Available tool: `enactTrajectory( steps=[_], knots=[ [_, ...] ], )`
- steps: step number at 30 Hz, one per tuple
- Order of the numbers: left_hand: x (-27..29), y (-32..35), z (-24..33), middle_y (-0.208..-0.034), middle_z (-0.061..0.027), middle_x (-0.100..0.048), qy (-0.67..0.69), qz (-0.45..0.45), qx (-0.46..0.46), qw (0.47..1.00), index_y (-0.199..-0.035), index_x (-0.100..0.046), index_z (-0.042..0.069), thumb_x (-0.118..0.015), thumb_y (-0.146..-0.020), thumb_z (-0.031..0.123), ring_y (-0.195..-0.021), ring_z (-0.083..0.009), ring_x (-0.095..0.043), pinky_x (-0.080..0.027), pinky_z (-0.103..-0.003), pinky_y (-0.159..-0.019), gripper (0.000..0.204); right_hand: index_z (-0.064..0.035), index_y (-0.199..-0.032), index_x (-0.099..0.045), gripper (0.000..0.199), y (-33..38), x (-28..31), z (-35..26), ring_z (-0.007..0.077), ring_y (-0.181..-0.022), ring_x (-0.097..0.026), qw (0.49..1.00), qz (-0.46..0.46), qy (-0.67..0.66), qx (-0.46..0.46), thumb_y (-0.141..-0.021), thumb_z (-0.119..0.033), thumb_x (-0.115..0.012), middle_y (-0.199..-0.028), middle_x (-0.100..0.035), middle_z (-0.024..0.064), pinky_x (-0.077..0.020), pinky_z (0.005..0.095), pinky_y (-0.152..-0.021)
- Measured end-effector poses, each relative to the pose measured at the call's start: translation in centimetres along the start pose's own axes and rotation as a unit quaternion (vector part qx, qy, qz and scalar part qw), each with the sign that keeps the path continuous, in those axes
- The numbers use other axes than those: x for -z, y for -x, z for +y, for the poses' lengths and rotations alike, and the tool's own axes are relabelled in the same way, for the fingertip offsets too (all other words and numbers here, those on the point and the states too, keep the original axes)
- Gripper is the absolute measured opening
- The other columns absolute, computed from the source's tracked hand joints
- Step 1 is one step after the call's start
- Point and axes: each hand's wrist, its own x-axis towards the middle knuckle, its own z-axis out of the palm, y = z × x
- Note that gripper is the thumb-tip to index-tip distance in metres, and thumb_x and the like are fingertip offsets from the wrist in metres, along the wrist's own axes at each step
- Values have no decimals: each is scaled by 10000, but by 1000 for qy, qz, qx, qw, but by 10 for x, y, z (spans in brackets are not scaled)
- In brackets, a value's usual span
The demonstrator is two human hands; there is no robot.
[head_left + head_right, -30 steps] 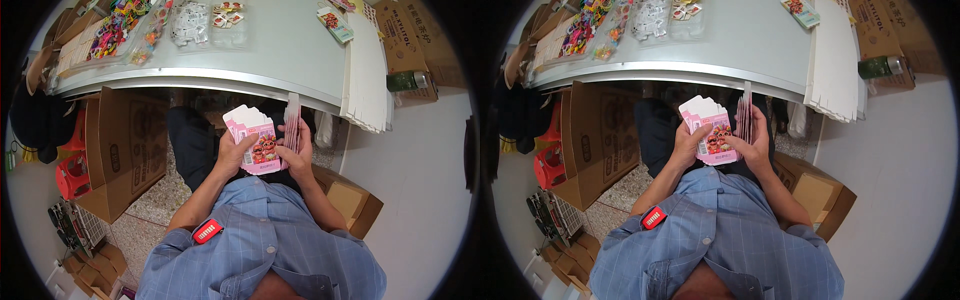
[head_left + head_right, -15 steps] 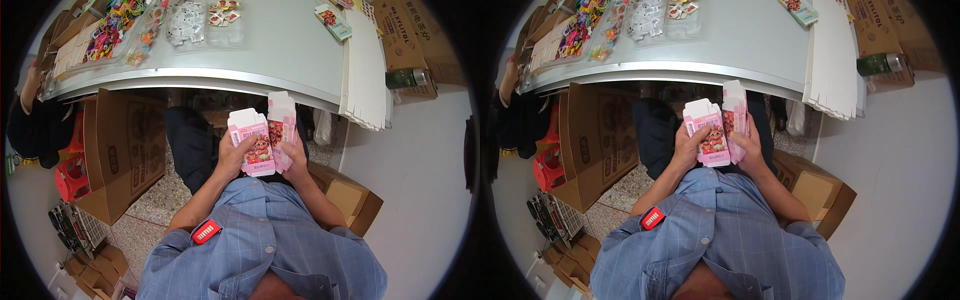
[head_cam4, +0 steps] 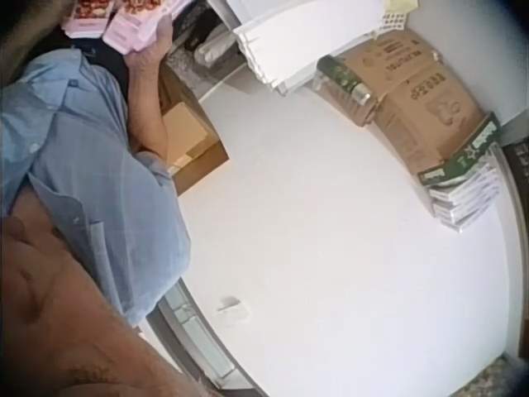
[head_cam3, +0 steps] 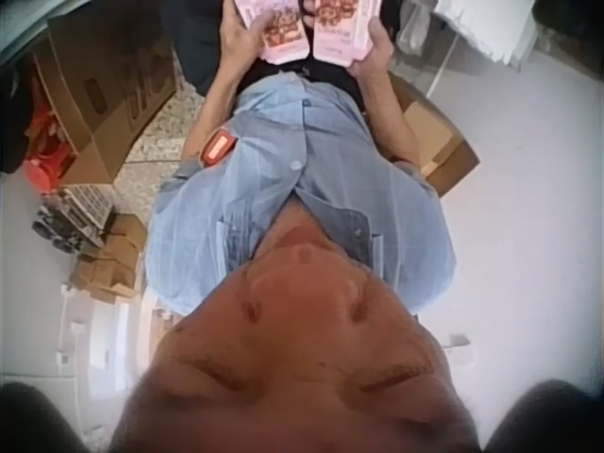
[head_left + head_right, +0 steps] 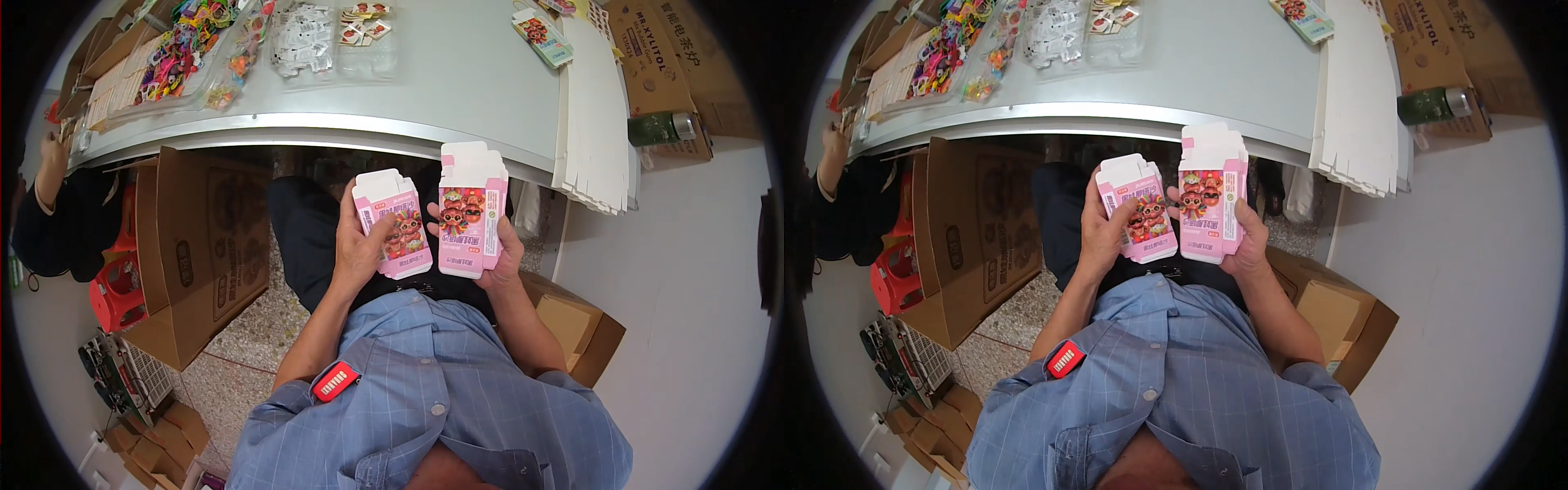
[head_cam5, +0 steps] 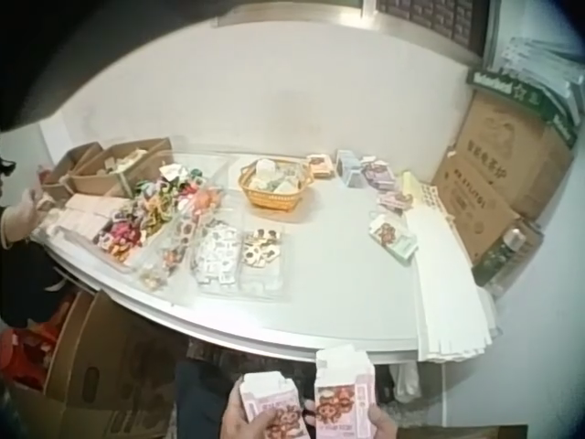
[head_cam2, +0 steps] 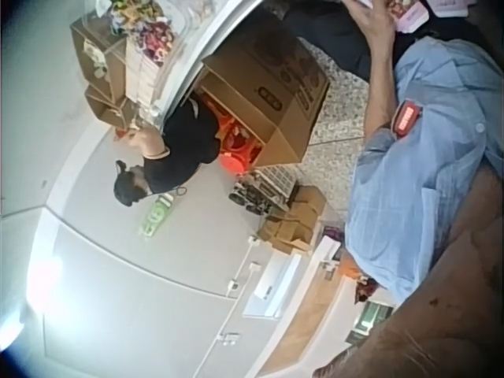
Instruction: Assembling and organizing small cardboard product boxes at a workbench.
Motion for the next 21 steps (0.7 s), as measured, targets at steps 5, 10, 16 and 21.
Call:
enactTrajectory(
  steps=[5, 10, 16, 21],
  knots=[
    [10, 4, -17, -1178, -127, -630, 73, -16, 85, 994, -1355, -408, -13, -622, -959, 66, -1039, -145, -639, -540, -296, -882, 456, -10, -1537, -241, 817, 1, 0, -2, 472, -1354, -433, 996, -24, -67, -48, -950, -480, -561, -1483, -417, 253, -415, 587, -1093],
    [6, 7, -23, -1171, -96, -634, 93, -16, 94, 991, -1334, -432, 0, -598, -997, 130, -1051, -118, -621, -521, -282, -891, 397, 13, -1521, -262, 788, 9, 24, 6, 408, -1331, -485, 997, 31, -44, -60, -949, -422, -586, -1472, -444, 239, -427, 538, -1096],
    [-6, 9, -17, -1294, -117, -564, 6, -44, 22, 999, -1447, -338, -9, -558, -1026, 169, -1154, -138, -554, -461, -290, -980, 507, 20, -1502, -288, 831, 7, 10, 10, 319, -1294, -536, 997, 23, 50, -50, -886, -348, -706, -1437, -487, 210, -441, 464, -1093],
    [-13, 14, -19, -1416, -156, -484, -18, -33, -3, 999, -1558, -163, -8, -516, -1027, 121, -1267, -179, -480, -393, -305, -1063, 651, -2, -1526, -229, 949, 2, -4, 14, 279, -1300, -521, 983, 14, 177, -39, -775, -192, -777, -1423, -487, 168, -425, 411, -1096]
  ],
)
